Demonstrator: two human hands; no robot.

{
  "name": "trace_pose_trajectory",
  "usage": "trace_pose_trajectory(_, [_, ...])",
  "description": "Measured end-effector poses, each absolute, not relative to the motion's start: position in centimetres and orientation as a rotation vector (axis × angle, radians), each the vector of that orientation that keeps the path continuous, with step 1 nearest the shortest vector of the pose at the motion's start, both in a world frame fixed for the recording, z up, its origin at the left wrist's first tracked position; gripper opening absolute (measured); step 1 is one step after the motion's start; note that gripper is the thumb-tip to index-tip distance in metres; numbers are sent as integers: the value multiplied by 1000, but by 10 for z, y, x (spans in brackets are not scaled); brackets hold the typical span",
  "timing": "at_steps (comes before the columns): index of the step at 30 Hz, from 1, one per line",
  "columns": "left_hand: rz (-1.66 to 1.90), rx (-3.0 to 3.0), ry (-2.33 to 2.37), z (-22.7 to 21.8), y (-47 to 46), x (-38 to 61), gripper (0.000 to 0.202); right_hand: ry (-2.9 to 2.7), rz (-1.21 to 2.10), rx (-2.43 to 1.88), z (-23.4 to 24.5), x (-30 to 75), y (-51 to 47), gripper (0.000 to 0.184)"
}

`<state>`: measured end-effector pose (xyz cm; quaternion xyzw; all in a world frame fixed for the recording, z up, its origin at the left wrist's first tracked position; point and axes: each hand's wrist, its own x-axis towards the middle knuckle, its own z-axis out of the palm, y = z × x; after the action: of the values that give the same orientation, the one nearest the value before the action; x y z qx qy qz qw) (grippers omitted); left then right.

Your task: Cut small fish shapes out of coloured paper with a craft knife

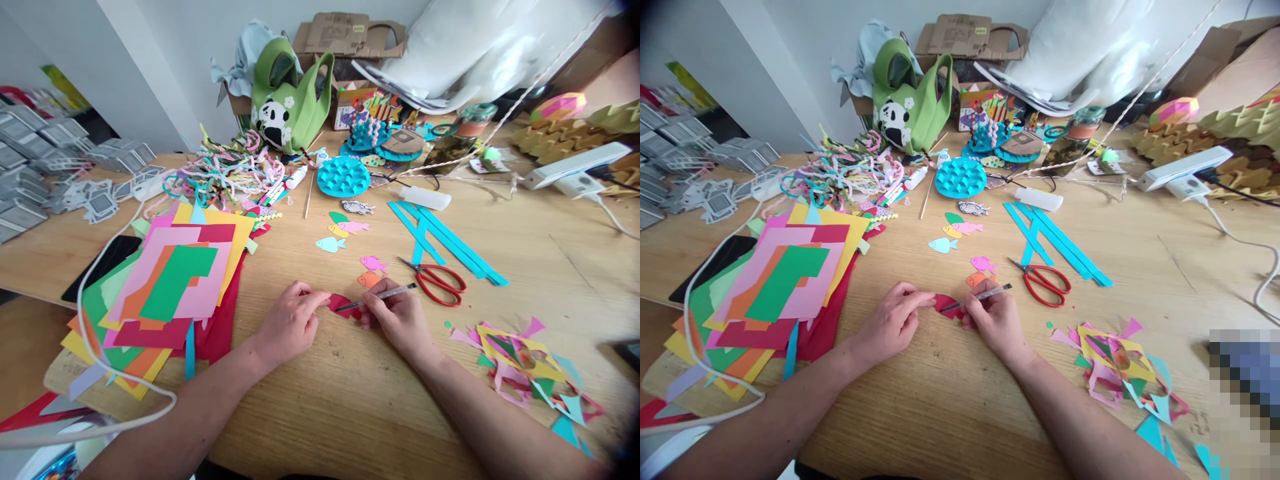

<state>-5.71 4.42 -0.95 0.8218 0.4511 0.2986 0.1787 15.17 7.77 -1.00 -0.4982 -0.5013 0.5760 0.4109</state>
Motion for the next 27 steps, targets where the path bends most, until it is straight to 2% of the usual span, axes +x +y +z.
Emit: trace_pose_trajectory(27, [860,2331,1264,-10,44,-58,52,-1275,1433,-1271,-10,151,77,23])
